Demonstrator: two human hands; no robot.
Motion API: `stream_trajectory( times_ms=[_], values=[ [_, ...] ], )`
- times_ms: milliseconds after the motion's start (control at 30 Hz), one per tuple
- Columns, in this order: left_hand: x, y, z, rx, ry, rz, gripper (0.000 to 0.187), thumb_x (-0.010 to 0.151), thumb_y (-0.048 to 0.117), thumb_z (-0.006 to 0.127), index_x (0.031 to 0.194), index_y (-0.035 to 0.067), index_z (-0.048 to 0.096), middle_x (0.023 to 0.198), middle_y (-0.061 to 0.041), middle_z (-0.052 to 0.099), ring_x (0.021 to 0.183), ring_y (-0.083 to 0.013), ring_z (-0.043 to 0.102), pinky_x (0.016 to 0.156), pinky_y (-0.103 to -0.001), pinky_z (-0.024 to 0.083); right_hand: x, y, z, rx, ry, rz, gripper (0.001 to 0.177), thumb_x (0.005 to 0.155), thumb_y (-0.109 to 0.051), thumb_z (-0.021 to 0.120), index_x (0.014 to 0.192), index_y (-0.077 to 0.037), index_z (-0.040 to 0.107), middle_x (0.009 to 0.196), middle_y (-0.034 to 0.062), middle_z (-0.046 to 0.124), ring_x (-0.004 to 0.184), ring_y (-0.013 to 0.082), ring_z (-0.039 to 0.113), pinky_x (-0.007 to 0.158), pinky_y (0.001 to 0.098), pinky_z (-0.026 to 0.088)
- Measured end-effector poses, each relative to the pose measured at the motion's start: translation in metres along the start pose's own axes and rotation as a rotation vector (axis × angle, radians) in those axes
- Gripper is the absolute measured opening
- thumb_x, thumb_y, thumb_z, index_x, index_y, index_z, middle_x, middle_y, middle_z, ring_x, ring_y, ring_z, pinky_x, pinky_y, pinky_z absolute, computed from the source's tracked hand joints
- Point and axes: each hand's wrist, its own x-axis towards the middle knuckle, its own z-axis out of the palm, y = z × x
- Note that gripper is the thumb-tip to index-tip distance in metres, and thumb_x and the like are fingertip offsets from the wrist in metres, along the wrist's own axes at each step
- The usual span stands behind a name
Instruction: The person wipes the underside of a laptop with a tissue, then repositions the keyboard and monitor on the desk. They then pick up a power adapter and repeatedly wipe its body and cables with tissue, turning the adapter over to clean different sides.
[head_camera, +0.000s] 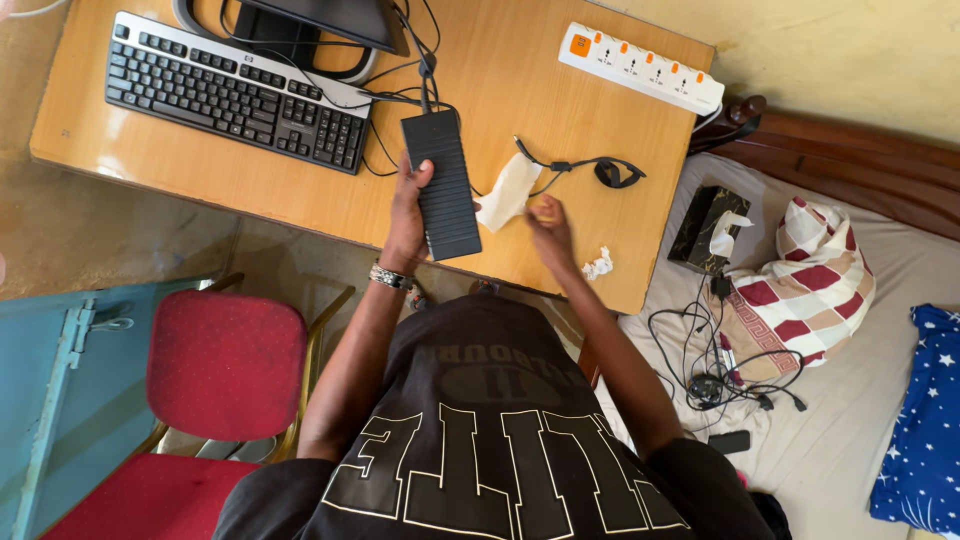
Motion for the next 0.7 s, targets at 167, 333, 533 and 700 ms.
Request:
stream_trajectory(
  times_ms=[167,333,533,700],
  values=[
    [-0.002,-0.004,-0.010,0.065,0.052,0.033,0.040,0.098,0.019,0.058,0.134,0.009,0.043,0.106,-0.009,0.063,0.086,-0.0210,0.070,0.072,-0.043,0.063,0.042,0.035,0.086,-0.041,0.252,-0.003,0.115,0.077,-0.048,0.092,0.144,0.007,0.016,0.135,0.0304,0.046,0.117,0.0277,0.053,0.095,0.0395,0.049],
    [-0.005,-0.018,-0.017,0.041,0.083,0.050,0.039,0.101,0.017,0.060,0.136,0.005,0.047,0.110,-0.009,0.064,0.092,-0.0176,0.068,0.077,-0.037,0.061,0.073,0.052,0.101,-0.337,0.350,0.117,0.076,0.077,-0.030,0.078,0.140,-0.007,0.040,0.133,0.0232,0.047,0.113,0.0330,0.054,0.092,0.0454,0.048],
    [-0.008,-0.015,-0.033,0.008,0.170,0.015,0.051,0.097,0.019,0.057,0.144,0.016,0.040,0.116,-0.007,0.066,0.097,-0.0143,0.067,0.081,-0.030,0.058,0.049,0.057,0.024,0.856,-0.263,0.348,0.033,0.087,-0.018,0.064,0.118,-0.008,0.058,0.109,0.0149,0.065,0.094,0.0300,0.061,0.071,0.0432,0.045],
    [-0.008,-0.025,-0.046,-0.068,0.129,-0.072,0.045,0.104,0.030,0.050,0.141,0.004,0.051,0.118,-0.007,0.066,0.101,-0.0133,0.067,0.088,-0.028,0.056,-0.011,-0.004,-0.026,0.876,-0.314,0.129,0.046,0.084,-0.006,0.059,0.129,-0.009,0.055,0.121,0.0068,0.062,0.107,0.0199,0.061,0.086,0.0353,0.049]
  ],
)
